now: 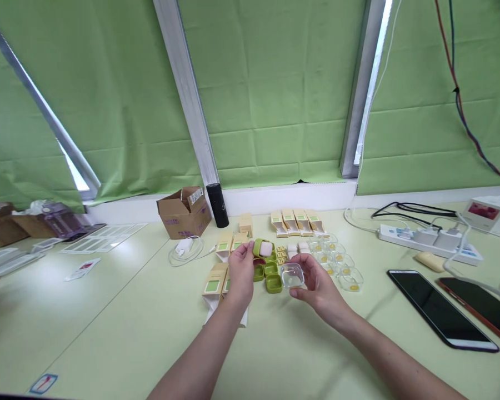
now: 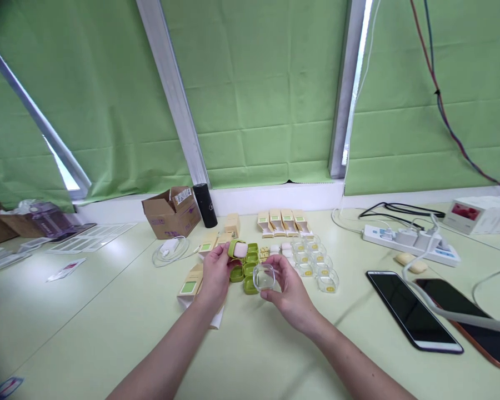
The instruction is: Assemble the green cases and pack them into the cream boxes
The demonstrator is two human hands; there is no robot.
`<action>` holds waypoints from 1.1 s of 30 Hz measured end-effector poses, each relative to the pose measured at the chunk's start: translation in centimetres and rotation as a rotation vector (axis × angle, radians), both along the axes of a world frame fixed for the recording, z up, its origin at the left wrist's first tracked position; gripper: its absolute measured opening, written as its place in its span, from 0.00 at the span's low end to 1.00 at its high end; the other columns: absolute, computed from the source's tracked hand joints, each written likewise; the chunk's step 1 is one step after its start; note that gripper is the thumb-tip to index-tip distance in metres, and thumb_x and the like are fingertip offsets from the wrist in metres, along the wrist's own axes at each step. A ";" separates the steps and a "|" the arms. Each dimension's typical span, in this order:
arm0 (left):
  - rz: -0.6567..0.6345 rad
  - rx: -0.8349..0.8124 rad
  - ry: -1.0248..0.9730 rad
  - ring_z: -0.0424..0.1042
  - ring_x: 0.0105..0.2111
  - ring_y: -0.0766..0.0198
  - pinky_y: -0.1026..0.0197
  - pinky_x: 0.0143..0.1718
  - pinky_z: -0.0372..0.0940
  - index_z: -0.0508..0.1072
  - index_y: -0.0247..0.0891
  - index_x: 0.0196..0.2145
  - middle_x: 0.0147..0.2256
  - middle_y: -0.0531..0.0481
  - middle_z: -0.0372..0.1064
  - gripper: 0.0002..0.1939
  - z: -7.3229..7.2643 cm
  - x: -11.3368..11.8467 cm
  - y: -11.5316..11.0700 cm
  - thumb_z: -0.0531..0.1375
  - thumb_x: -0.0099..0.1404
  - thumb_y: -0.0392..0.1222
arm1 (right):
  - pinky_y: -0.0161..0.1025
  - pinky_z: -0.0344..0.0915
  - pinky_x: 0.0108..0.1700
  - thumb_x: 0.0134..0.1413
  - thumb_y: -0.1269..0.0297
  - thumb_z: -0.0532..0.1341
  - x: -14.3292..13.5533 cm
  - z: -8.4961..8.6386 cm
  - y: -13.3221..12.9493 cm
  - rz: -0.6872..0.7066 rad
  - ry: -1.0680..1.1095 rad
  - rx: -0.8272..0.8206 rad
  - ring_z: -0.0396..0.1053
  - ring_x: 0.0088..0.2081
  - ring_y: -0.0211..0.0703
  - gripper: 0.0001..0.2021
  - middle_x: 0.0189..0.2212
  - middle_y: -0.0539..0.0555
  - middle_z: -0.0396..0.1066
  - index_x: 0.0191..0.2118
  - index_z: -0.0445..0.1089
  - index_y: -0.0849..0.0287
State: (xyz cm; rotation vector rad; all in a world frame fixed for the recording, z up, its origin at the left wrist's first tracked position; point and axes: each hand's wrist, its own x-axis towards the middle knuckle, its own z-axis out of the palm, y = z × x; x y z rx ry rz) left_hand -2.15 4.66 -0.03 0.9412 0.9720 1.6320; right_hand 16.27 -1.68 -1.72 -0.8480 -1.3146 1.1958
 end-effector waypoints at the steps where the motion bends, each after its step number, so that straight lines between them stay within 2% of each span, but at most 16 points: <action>1: -0.022 -0.019 -0.053 0.73 0.27 0.65 0.64 0.29 0.67 0.76 0.34 0.34 0.30 0.49 0.77 0.24 -0.1 0.0 0.1 0.76 0.51 0.56 | 0.45 0.67 0.49 0.42 0.68 0.71 0.1 0.1 -0.1 -0.039 -0.062 0.015 0.68 0.47 0.48 0.24 0.46 0.51 0.69 0.47 0.66 0.50; 6: -0.113 -0.108 -0.257 0.75 0.27 0.64 0.63 0.31 0.68 0.76 0.33 0.35 0.30 0.47 0.78 0.17 -0.4 -0.2 0.6 0.75 0.51 0.42 | 0.46 0.66 0.47 0.46 0.67 0.68 1.0 0.4 -0.1 -0.117 -0.253 0.068 0.65 0.44 0.48 0.24 0.44 0.51 0.69 0.50 0.65 0.49; 11: -0.104 -0.132 -0.290 0.76 0.28 0.63 0.62 0.32 0.70 0.75 0.34 0.37 0.31 0.45 0.79 0.13 -0.4 -0.6 0.9 0.71 0.54 0.37 | 0.50 0.66 0.56 0.49 0.63 0.68 4.1 0.8 0.7 -0.144 -0.293 0.114 0.69 0.51 0.51 0.21 0.46 0.52 0.70 0.49 0.64 0.50; 13: -0.110 -0.132 -0.298 0.77 0.28 0.63 0.62 0.33 0.70 0.75 0.33 0.37 0.31 0.45 0.79 0.13 -0.3 -0.6 0.8 0.70 0.55 0.36 | 0.53 0.65 0.58 0.49 0.59 0.69 6.1 0.9 1.1 -0.244 -0.375 0.139 0.69 0.52 0.54 0.22 0.48 0.54 0.71 0.49 0.65 0.49; 16: -0.122 -0.124 -0.308 0.77 0.29 0.63 0.63 0.34 0.70 0.75 0.33 0.38 0.31 0.45 0.79 0.12 0.0 -0.4 0.6 0.70 0.55 0.36 | 0.58 0.59 0.63 0.50 0.56 0.70 9.0 0.6 1.1 -0.470 -0.606 0.261 0.64 0.58 0.59 0.20 0.53 0.55 0.69 0.48 0.68 0.49; 19: -0.126 -0.115 -0.311 0.76 0.28 0.64 0.63 0.33 0.70 0.76 0.33 0.38 0.31 0.46 0.79 0.12 0.1 -0.2 0.4 0.70 0.56 0.36 | 0.61 0.59 0.63 0.50 0.56 0.69 10.6 -0.7 0.7 -0.551 -0.814 0.331 0.60 0.59 0.63 0.19 0.54 0.57 0.67 0.48 0.71 0.48; 25: -0.118 -0.115 -0.307 0.77 0.28 0.64 0.63 0.33 0.71 0.76 0.33 0.38 0.31 0.46 0.78 0.12 0.0 -0.2 0.5 0.70 0.57 0.36 | 0.61 0.61 0.58 0.48 0.61 0.69 10.7 -3.5 0.0 -0.543 -1.099 0.338 0.59 0.59 0.66 0.20 0.57 0.60 0.63 0.49 0.72 0.48; 33: -0.106 -0.126 -0.325 0.76 0.27 0.64 0.62 0.32 0.71 0.75 0.34 0.36 0.31 0.46 0.79 0.11 0.3 0.0 0.4 0.70 0.54 0.34 | 0.58 0.59 0.59 0.47 0.65 0.67 11.0 -3.7 -0.1 -0.589 -1.273 0.356 0.58 0.60 0.65 0.23 0.59 0.61 0.62 0.51 0.71 0.50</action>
